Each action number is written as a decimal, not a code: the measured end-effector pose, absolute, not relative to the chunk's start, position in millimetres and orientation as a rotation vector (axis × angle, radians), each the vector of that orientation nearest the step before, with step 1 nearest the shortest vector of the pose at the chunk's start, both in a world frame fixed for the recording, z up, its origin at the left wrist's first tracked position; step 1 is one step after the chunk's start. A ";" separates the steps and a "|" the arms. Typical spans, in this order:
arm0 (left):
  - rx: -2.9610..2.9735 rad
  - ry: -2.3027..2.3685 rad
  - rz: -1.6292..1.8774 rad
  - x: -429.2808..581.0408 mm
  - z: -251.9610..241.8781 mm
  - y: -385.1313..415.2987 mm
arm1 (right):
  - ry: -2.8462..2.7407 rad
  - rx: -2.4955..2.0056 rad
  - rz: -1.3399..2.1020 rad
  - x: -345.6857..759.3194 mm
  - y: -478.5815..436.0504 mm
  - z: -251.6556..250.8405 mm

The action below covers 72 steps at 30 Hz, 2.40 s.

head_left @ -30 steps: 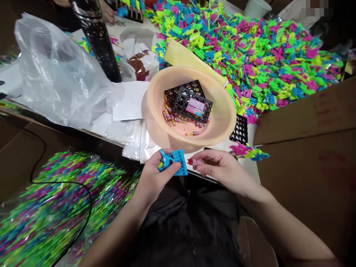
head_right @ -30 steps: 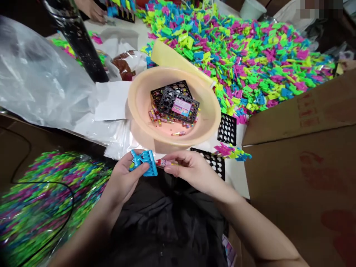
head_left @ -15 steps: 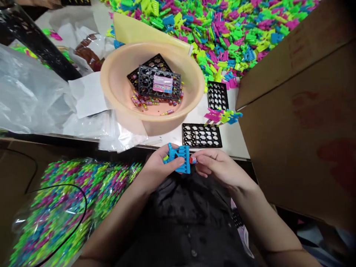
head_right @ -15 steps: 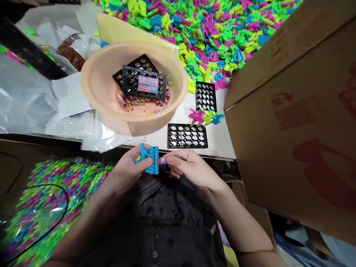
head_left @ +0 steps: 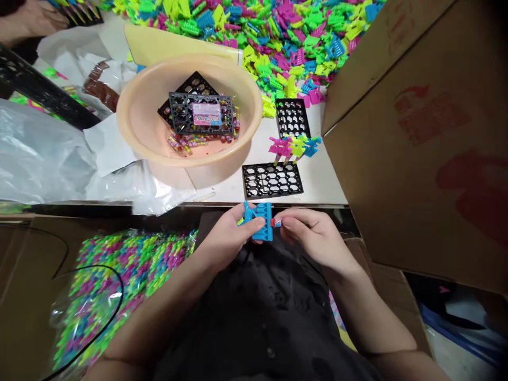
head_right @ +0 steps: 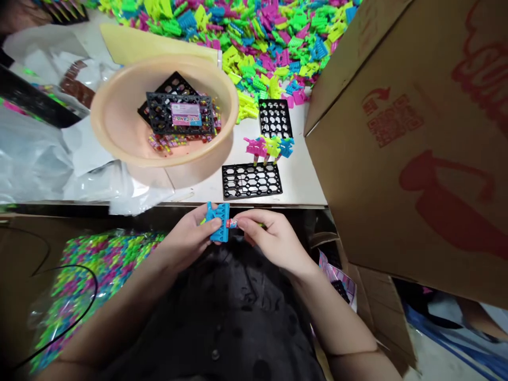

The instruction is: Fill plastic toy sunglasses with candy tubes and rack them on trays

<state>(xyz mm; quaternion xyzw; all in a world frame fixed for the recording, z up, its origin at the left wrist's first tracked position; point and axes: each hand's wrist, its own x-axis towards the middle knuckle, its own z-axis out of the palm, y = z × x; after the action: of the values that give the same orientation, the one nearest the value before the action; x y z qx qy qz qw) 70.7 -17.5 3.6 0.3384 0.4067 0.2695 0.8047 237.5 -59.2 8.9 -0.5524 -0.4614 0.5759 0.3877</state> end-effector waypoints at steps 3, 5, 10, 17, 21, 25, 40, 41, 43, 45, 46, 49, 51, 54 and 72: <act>0.849 0.963 0.566 72.3 6.2 -20.9 | -1.341 -1.464 1.342 242.1 -63.3 13.3; 0.917 1.026 0.556 72.3 7.6 -22.8 | -1.461 -1.479 1.263 244.4 -64.7 17.5; 1.012 1.036 0.560 72.7 6.4 -23.8 | -1.551 -1.482 1.227 244.0 -63.1 17.8; 1.121 1.006 0.555 60.7 -3.3 -1.1 | -1.331 -1.393 1.370 243.5 -44.2 -20.2; 1.090 0.909 0.626 63.7 -20.4 6.4 | -0.785 -1.183 1.539 231.5 -35.8 -45.2; 1.244 1.014 0.676 85.8 -39.7 -1.0 | -0.490 -0.994 1.727 208.6 -34.7 -57.7; 1.655 1.290 0.986 132.2 -83.0 79.4 | -1.739 -1.701 0.389 280.2 -26.0 -112.4; 1.698 1.291 0.986 134.7 -85.8 84.7 | -1.731 -1.700 0.384 280.0 -27.5 -113.2; 1.775 1.297 0.969 138.3 -91.0 91.5 | -1.715 -1.697 0.380 279.5 -30.0 -113.7; 1.843 1.304 0.935 139.9 -95.7 94.5 | -1.701 -1.695 0.371 279.7 -31.5 -113.7; 1.873 1.307 0.916 140.2 -97.6 95.0 | -1.698 -1.696 0.366 280.1 -32.0 -113.7; 1.950 1.313 0.877 140.2 -101.4 95.3 | -1.696 -1.699 0.349 281.6 -32.6 -114.3; 1.995 1.318 0.858 140.4 -102.1 95.7 | -1.694 -1.690 0.348 282.5 -32.8 -114.9; 2.060 1.324 0.820 141.6 -101.9 96.7 | -1.686 -1.670 0.361 283.5 -32.8 -116.4; 2.099 1.274 0.701 144.3 -116.6 118.3 | -1.647 -1.633 0.341 286.6 -29.8 -120.4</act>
<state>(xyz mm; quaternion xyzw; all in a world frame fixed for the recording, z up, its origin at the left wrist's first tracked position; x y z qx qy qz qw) 144.3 118.3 -116.6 0.7866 0.4776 0.2627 0.2900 286.6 -29.8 -120.4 -0.6419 -0.6474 0.1341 0.3884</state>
